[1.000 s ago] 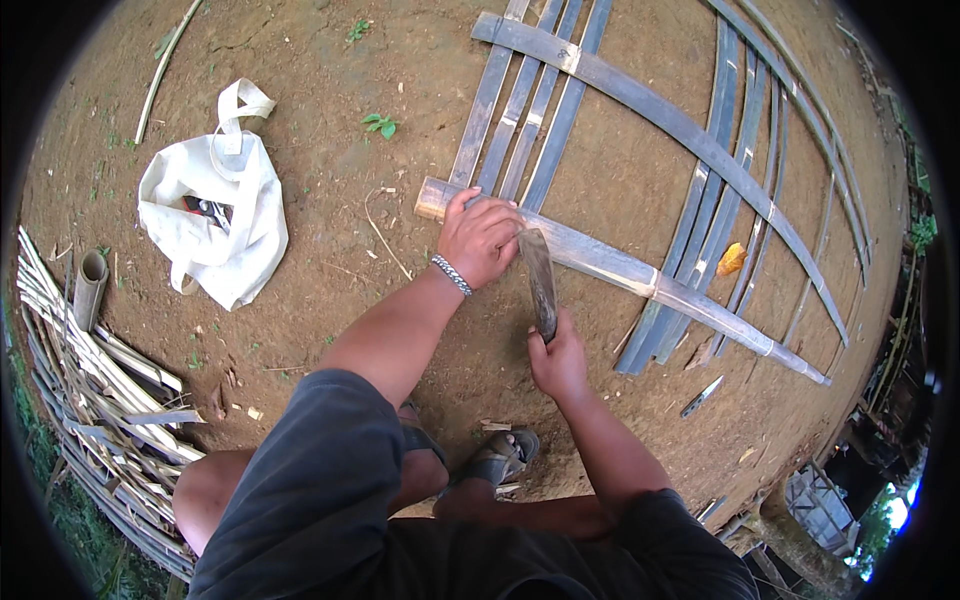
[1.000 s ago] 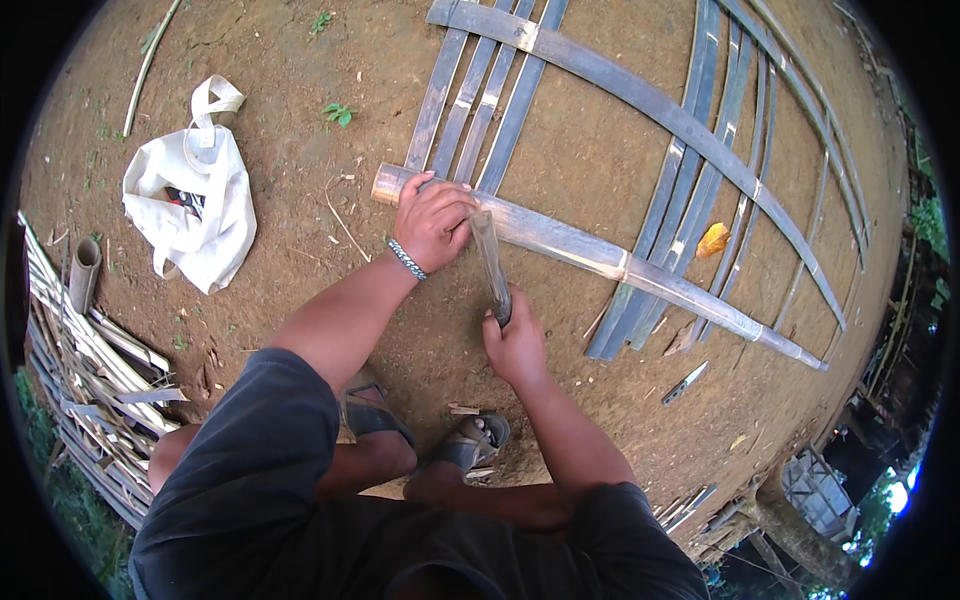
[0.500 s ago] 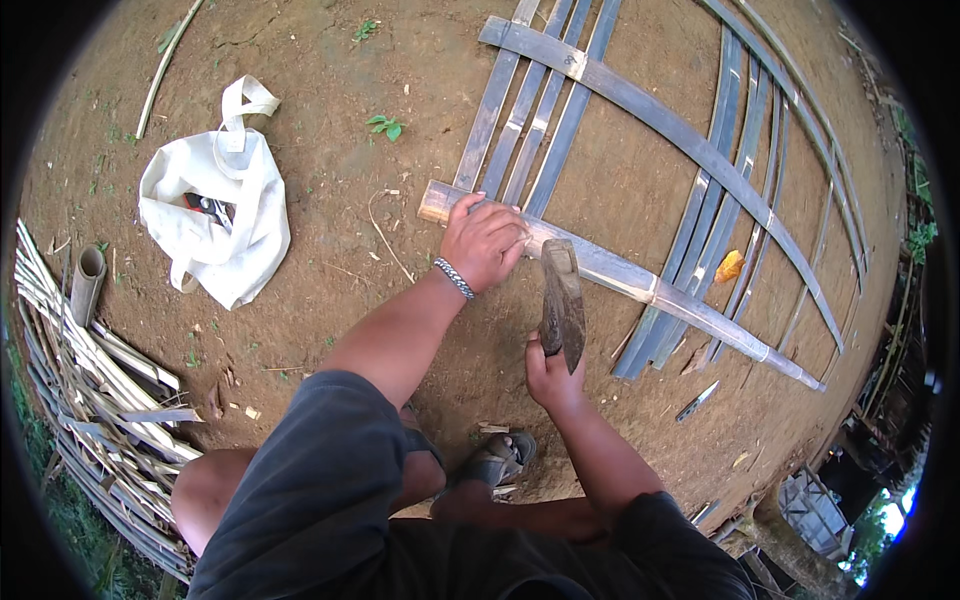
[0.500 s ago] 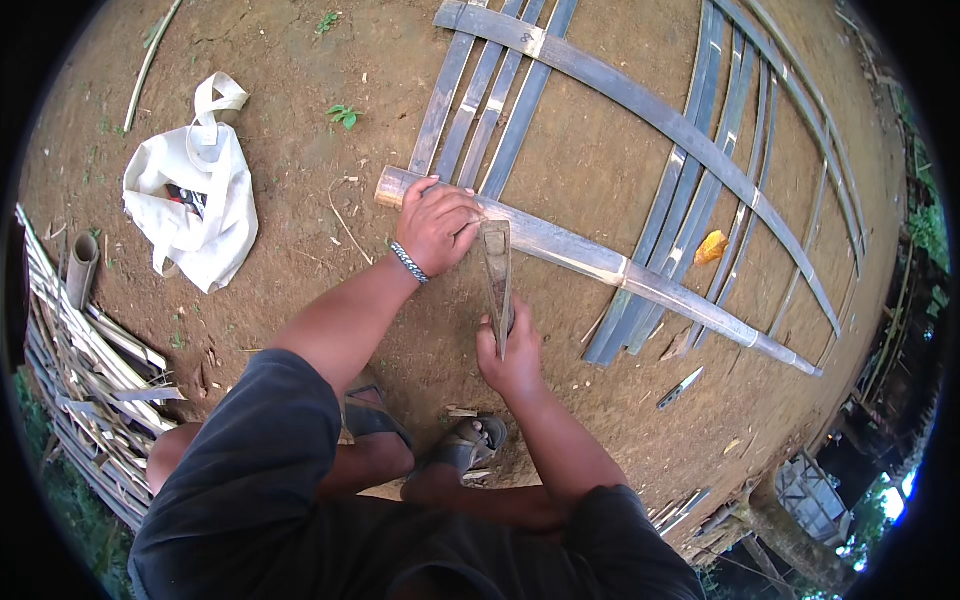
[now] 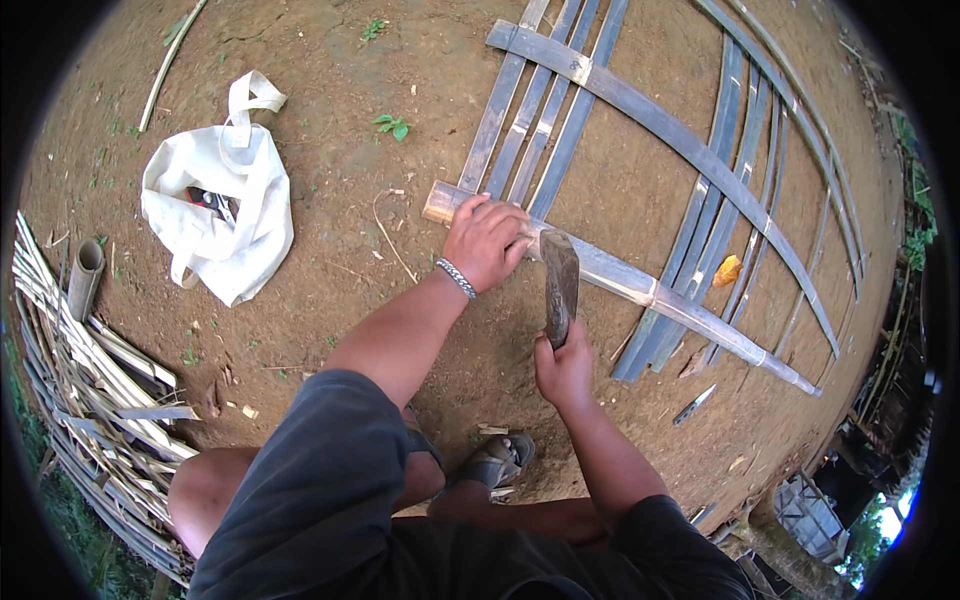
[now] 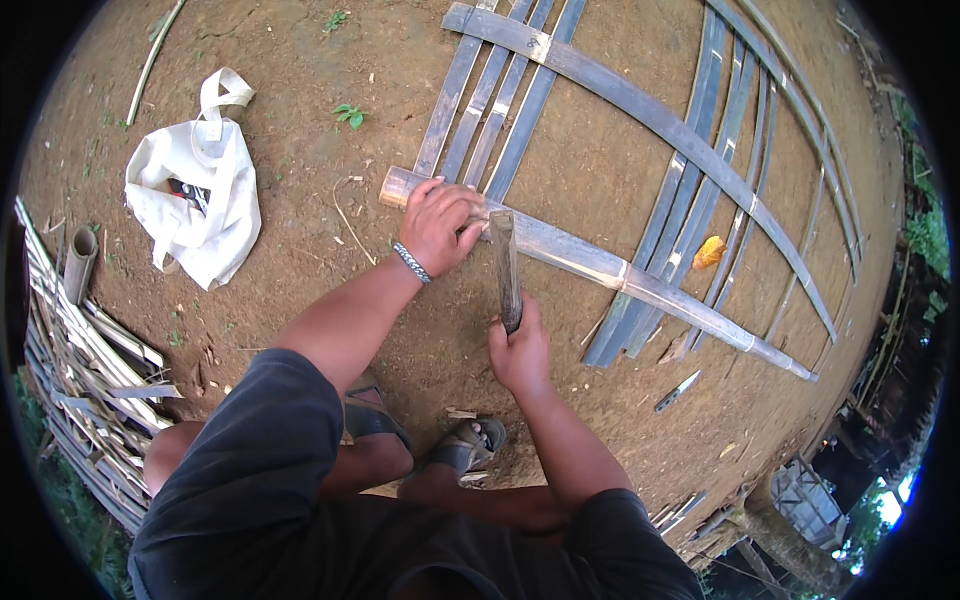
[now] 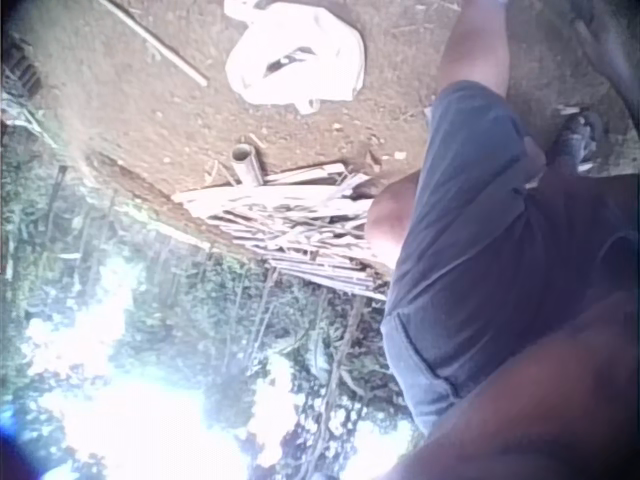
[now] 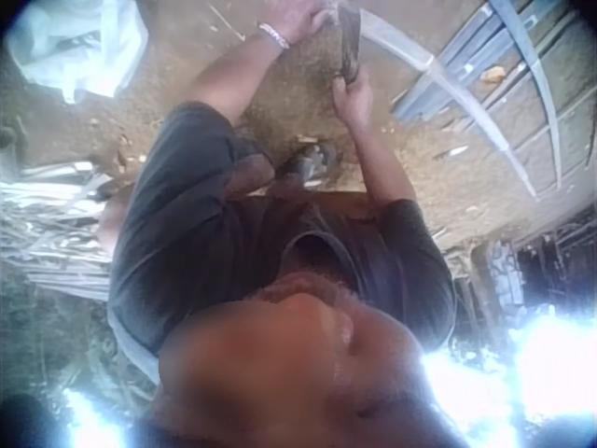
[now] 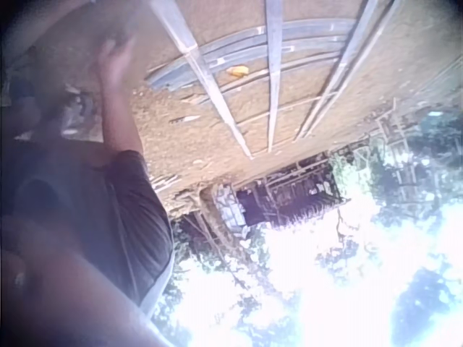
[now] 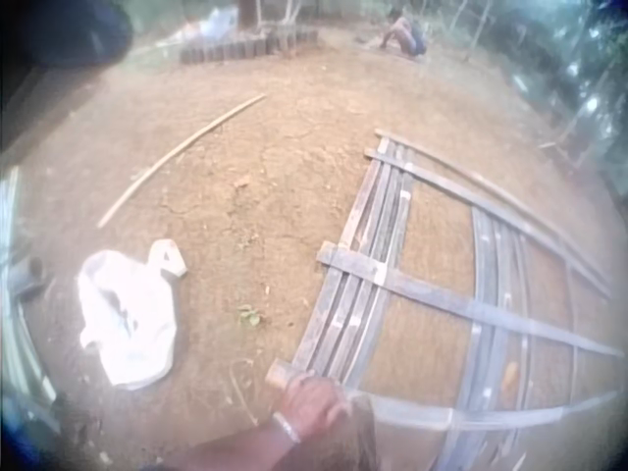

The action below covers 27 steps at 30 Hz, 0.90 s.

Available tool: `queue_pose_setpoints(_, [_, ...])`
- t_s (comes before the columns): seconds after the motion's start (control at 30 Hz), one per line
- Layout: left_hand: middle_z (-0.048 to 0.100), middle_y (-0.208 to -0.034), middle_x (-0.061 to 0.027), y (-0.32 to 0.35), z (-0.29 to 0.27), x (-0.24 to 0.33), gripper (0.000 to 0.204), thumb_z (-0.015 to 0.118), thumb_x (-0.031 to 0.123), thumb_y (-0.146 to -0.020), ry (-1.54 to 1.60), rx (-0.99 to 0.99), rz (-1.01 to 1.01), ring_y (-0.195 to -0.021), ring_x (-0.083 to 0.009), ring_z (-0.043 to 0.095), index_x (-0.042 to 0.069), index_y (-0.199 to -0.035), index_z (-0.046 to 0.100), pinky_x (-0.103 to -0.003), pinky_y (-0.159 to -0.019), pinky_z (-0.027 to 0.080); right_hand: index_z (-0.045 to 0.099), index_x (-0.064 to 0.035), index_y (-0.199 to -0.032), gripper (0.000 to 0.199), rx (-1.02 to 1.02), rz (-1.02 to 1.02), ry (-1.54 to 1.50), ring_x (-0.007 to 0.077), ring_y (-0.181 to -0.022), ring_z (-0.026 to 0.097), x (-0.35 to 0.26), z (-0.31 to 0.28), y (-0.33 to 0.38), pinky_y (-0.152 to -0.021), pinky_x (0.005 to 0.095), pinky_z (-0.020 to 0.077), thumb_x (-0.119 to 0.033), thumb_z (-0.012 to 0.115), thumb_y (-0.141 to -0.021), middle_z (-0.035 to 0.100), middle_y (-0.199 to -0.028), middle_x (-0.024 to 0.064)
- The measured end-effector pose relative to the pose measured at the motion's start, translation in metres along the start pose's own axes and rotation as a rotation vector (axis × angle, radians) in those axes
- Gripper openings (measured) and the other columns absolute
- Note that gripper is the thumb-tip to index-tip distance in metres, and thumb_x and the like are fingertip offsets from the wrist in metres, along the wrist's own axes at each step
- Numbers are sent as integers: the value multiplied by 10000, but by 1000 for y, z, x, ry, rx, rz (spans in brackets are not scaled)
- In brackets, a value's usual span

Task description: The person assembles a bamboo frame by hand, picking nails from a bag and driving them into the bamboo slats using an axe as a hammer.

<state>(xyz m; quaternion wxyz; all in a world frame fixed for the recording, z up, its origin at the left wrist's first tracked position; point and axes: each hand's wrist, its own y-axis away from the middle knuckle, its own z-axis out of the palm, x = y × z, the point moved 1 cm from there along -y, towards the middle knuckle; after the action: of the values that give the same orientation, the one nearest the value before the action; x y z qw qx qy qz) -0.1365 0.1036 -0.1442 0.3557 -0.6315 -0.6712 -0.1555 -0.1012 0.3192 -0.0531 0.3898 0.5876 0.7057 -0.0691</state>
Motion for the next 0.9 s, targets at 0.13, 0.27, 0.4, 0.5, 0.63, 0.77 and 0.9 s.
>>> queue_pose_setpoints(0.13, [616,-1460,-68,-4,-6,3,422,721,192,-912,-84,-86,-60,-1392,-226,539,66,-1310,661,-460,-1242,302,532,-18,-1355,465,-35,179,-59,481,-882,702,5,2,-6,-802,506,554,-157,657,-929,696,-931,279])
queue_pose_setpoints(0.27, [535,-1574,-116,-4,-8,-10,494,682,212,-949,-153,-203,27,-1465,-243,484,58,-1413,612,-434,-1256,291,532,-25,-1357,468,-36,197,-35,490,-948,703,25,11,-11,-846,508,551,-159,650,-925,704,-985,296])
queue_pose_setpoints(0.4, [309,-1705,-163,-18,-17,-4,657,674,304,-966,-217,-370,-160,-1587,-295,267,98,-1555,466,-531,-1295,158,534,-25,-1350,467,-76,267,-18,483,-1002,700,23,12,-13,-881,502,549,-154,644,-916,706,-1031,301])
queue_pose_setpoints(0.5, [129,-1761,-166,-36,-41,15,791,617,443,-1004,-415,-401,-308,-1634,-330,85,134,-1658,295,-611,-1294,42,536,-20,-1346,470,-88,283,-44,481,-1004,700,26,10,-15,-888,500,548,-151,648,-909,705,-1034,302])
queue_pose_setpoints(0.63, [40,-1773,-174,-49,-47,9,891,566,548,-1010,-414,-588,-370,-1640,-362,9,171,-1704,155,-646,-1279,-1,538,-3,-1333,468,-99,208,-57,480,-971,704,24,5,-14,-872,503,550,-146,656,-904,705,-1006,296])
queue_pose_setpoints(0.77, [39,-1775,-166,-44,-47,4,874,555,548,-1016,-434,-585,-370,-1641,-357,7,194,-1707,155,-642,-1280,-1,536,5,-1342,475,-130,190,-69,492,-950,698,-9,-8,-9,-845,510,551,-138,656,-905,698,-975,300])
queue_pose_setpoints(0.9, [38,-1776,-163,-47,-51,7,868,551,541,-1021,-434,-607,-365,-1641,-352,11,201,-1709,146,-637,-1284,10,525,-10,-1385,511,-172,175,-15,511,-954,686,-26,-19,-12,-840,521,553,-133,652,-905,694,-969,309])
